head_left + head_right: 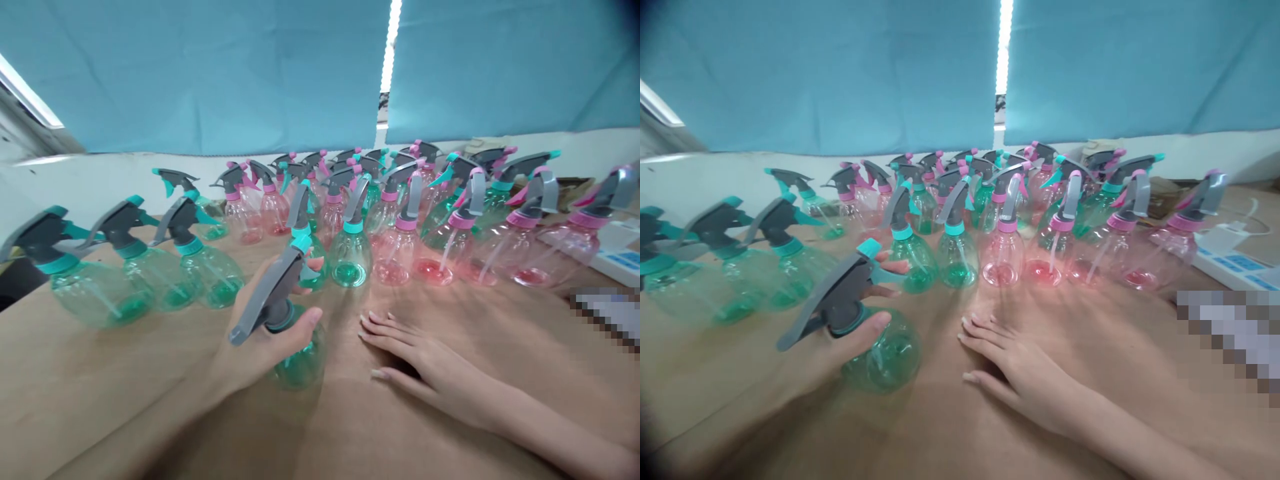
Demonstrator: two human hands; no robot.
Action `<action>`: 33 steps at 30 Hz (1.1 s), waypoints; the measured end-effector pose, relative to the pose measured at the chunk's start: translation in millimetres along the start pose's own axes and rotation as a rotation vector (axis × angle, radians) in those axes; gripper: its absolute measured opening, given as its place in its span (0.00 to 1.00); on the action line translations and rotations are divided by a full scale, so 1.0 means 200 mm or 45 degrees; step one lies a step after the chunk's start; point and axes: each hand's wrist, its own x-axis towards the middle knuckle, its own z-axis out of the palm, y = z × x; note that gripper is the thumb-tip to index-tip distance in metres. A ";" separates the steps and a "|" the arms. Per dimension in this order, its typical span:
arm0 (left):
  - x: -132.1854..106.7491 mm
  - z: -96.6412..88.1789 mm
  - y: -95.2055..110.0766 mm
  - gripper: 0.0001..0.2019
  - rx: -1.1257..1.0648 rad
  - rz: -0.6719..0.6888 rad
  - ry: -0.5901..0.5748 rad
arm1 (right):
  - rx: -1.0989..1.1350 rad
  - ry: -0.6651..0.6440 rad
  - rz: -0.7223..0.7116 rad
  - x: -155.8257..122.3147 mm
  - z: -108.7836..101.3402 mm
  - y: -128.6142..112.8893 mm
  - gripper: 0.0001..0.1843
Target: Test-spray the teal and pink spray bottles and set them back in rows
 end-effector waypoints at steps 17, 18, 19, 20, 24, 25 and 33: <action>-0.02 -0.04 0.06 0.24 -0.186 0.012 -0.158 | 0.032 0.043 -0.023 -0.01 0.01 0.01 0.29; -0.02 -0.03 0.06 0.23 -0.165 0.015 -0.155 | 0.026 0.037 -0.020 -0.01 0.01 0.01 0.29; -0.02 -0.02 0.06 0.23 -0.154 0.014 -0.149 | 0.022 0.033 -0.017 -0.01 0.01 0.01 0.29; -0.03 -0.01 0.07 0.22 -0.153 -0.001 -0.142 | 0.022 0.031 -0.017 -0.01 0.01 0.01 0.30; -0.03 0.05 0.08 0.19 -0.175 -0.003 -0.110 | 0.041 0.053 -0.031 -0.01 0.01 0.01 0.29; -0.03 0.06 0.09 0.18 -0.175 0.010 -0.111 | 0.041 0.061 -0.037 -0.01 0.01 0.01 0.29; -0.04 0.13 0.14 0.14 -0.082 -0.021 -0.088 | -0.012 0.060 -0.049 -0.01 0.03 0.03 0.29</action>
